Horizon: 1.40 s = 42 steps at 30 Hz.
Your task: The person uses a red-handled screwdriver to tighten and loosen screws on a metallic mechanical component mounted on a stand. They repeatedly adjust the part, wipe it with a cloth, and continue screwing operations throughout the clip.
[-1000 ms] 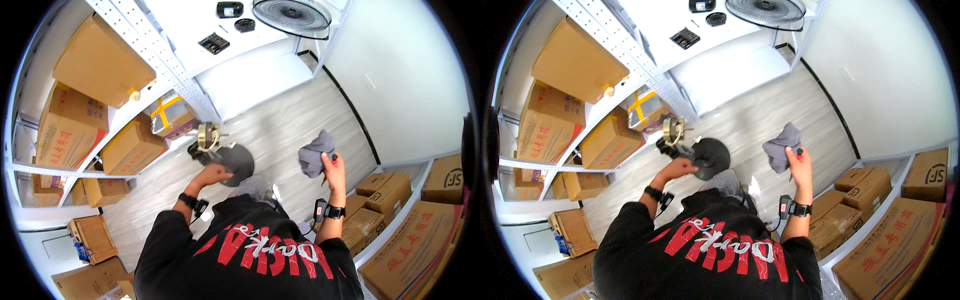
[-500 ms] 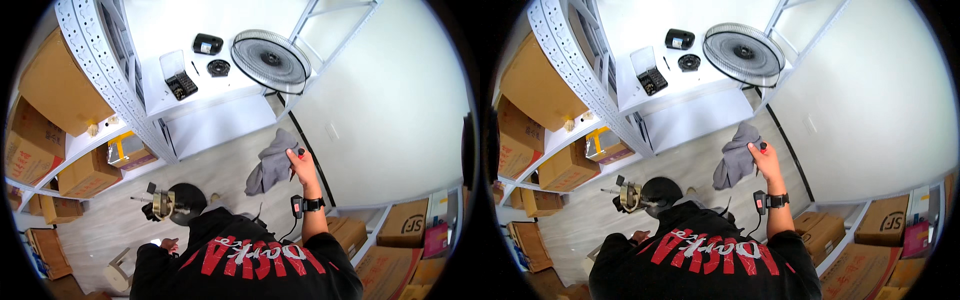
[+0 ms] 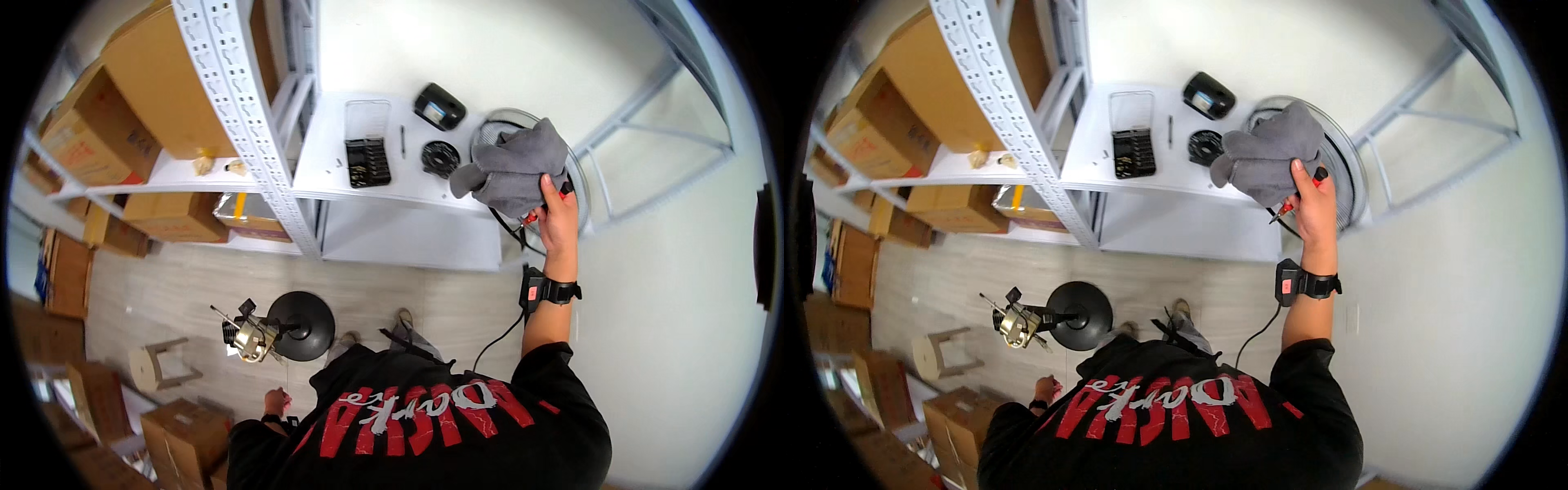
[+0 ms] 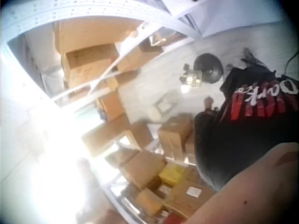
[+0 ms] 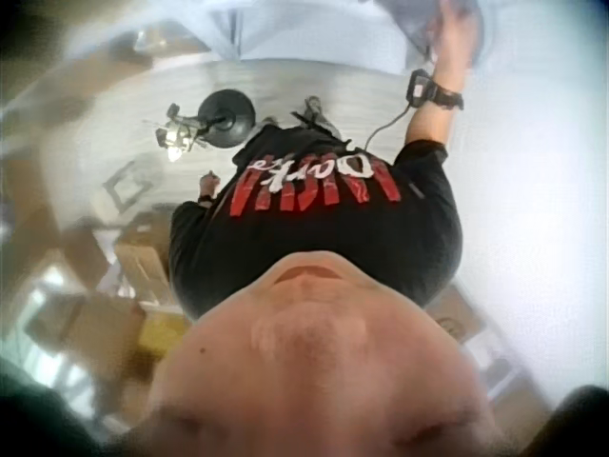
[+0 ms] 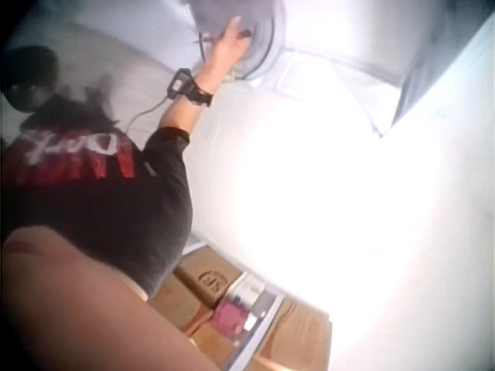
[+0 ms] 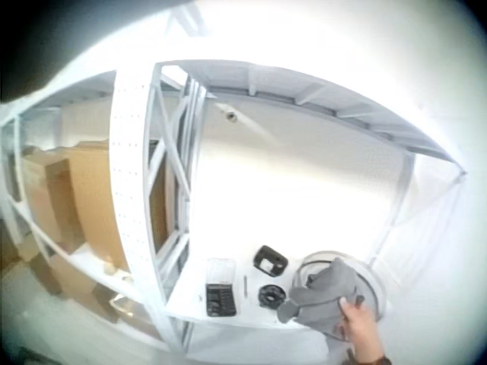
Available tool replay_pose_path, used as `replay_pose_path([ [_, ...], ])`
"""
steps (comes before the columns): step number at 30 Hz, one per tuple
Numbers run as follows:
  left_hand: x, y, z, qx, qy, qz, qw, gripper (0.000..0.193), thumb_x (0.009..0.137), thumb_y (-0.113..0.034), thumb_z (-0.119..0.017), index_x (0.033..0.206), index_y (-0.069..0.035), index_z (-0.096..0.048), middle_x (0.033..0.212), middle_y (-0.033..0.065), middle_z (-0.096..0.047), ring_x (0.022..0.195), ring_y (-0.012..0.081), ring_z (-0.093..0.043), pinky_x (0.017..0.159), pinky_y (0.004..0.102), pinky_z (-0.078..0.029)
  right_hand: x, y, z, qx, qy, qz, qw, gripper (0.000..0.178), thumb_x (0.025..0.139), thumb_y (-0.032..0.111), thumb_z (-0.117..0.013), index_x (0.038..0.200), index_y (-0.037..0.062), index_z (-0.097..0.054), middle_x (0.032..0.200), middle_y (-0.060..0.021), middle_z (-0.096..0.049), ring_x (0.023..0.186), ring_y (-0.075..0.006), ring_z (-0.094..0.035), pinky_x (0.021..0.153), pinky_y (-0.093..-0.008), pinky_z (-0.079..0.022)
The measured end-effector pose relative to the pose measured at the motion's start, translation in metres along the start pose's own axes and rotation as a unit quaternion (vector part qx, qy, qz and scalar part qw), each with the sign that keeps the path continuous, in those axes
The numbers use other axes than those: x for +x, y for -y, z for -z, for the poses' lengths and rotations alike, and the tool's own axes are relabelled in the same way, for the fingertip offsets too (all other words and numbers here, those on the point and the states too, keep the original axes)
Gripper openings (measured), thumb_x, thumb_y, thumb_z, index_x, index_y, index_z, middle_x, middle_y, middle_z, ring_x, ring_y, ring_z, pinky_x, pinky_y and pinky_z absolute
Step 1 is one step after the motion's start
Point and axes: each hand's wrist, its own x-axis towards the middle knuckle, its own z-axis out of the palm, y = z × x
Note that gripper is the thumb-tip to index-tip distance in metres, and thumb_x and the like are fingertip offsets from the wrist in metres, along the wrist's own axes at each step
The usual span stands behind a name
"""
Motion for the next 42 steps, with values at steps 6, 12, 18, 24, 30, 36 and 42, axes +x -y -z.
replay_pose_path([
  [6,-0.077,0.076,-0.079,-0.032,-0.019,-0.012,0.999,0.021,0.092,-0.021,-0.050,0.084,-0.004,-0.059,0.071,0.0087,-0.064,0.057,0.0191,-0.064,0.045,0.0312,-0.049,0.128,0.016,-0.071,-0.033,0.162,0.033,0.986,0.031,0.094,0.027,-0.067,0.113,0.0035,-0.061,0.084,0.0033,-0.061,0.064,-0.0027,-0.049,0.050,-0.0201,-0.036],
  [12,-0.167,0.065,-0.183,-0.248,-0.072,-0.020,0.966,0.018,0.092,-0.025,-0.055,0.092,-0.008,-0.060,0.091,0.0069,-0.067,0.086,0.0211,-0.068,0.069,0.0341,-0.053,0.246,0.018,-0.137,-0.076,0.193,0.160,0.965,0.035,0.093,0.032,-0.068,0.107,0.0009,-0.063,0.085,-0.0040,-0.066,0.075,-0.0117,-0.058,0.064,-0.0267,-0.047],
  [18,-0.209,0.156,-0.246,-0.174,-0.111,-0.094,0.974,0.019,0.088,-0.022,-0.057,0.095,-0.004,-0.061,0.089,0.0085,-0.066,0.083,0.0236,-0.067,0.068,0.0351,-0.052,0.351,-0.020,-0.216,-0.197,0.240,0.139,0.940,0.039,0.092,0.039,-0.067,0.101,0.0010,-0.064,0.082,-0.0076,-0.066,0.069,-0.0157,-0.059,0.060,-0.0307,-0.047],
  [24,-0.209,0.248,-0.300,-0.416,-0.117,0.034,0.901,0.018,0.093,-0.019,-0.053,0.085,-0.004,-0.061,0.075,0.0098,-0.064,0.071,0.0222,-0.065,0.059,0.0324,-0.051,0.367,-0.062,-0.215,-0.348,0.240,0.090,0.902,0.052,0.084,0.046,-0.072,0.103,-0.0013,-0.063,0.073,-0.0087,-0.062,0.056,-0.0157,-0.055,0.051,-0.0328,-0.044],
  [30,-0.213,0.211,-0.258,-0.252,-0.182,0.007,0.951,0.030,0.095,-0.030,-0.057,0.084,-0.003,-0.061,0.072,0.0103,-0.066,0.065,0.0196,-0.064,0.056,0.0325,-0.052,0.289,-0.063,-0.166,-0.233,0.329,0.201,0.893,0.034,0.095,0.031,-0.059,0.107,0.0003,-0.068,0.098,-0.0123,-0.072,0.096,-0.0208,-0.067,0.084,-0.0306,-0.051],
  [36,-0.178,0.083,-0.147,-0.253,-0.212,-0.110,0.938,0.038,0.097,-0.039,-0.057,0.097,-0.001,-0.064,0.082,0.0082,-0.068,0.071,0.0163,-0.065,0.060,0.0299,-0.051,0.063,-0.054,-0.119,-0.155,0.576,0.187,0.780,0.011,0.094,0.009,-0.059,0.093,0.0042,-0.069,0.091,-0.0063,-0.070,0.092,-0.0196,-0.063,0.084,-0.0309,-0.049],
  [42,-0.206,-0.107,-0.130,-0.086,-0.037,-0.332,0.939,0.034,0.099,-0.036,-0.057,0.109,-0.005,-0.067,0.094,0.0019,-0.069,0.086,0.0118,-0.063,0.074,0.0256,-0.049,-0.054,-0.085,-0.113,-0.290,0.607,0.162,0.722,0.025,0.086,0.034,-0.072,0.089,0.0091,-0.070,0.082,-0.0082,-0.068,0.073,-0.0239,-0.061,0.066,-0.0322,-0.047],
])
